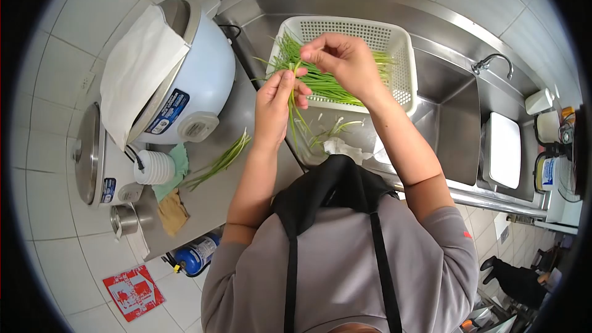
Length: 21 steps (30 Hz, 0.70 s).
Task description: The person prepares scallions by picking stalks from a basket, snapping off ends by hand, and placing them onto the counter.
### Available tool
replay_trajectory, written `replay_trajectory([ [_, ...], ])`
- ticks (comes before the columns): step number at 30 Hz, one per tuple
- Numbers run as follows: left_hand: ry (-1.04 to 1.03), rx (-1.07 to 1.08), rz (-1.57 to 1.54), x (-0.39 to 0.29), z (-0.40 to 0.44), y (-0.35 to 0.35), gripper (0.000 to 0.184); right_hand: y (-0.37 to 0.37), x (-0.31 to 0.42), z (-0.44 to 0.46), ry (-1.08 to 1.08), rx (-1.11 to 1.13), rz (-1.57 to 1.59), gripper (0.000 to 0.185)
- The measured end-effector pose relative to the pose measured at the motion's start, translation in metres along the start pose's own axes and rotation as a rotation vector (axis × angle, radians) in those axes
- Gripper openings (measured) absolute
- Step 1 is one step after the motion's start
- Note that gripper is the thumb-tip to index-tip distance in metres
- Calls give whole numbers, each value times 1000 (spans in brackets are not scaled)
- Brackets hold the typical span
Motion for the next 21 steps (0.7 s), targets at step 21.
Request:
replay_trajectory([
  [21, -149, -468, 1288, 75, -93, 220, 24, 73, -79, -34, -204, 62, 107, 15],
])
Point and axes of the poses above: each hand's wrist, its own z-axis towards the middle knuckle, its own y-axis out of the back of the hand, x = y × z, the point moved 10 cm from there along z, towards the middle knuckle, and after that the axes turned 5 degrees about y, right-handed, at the moved point
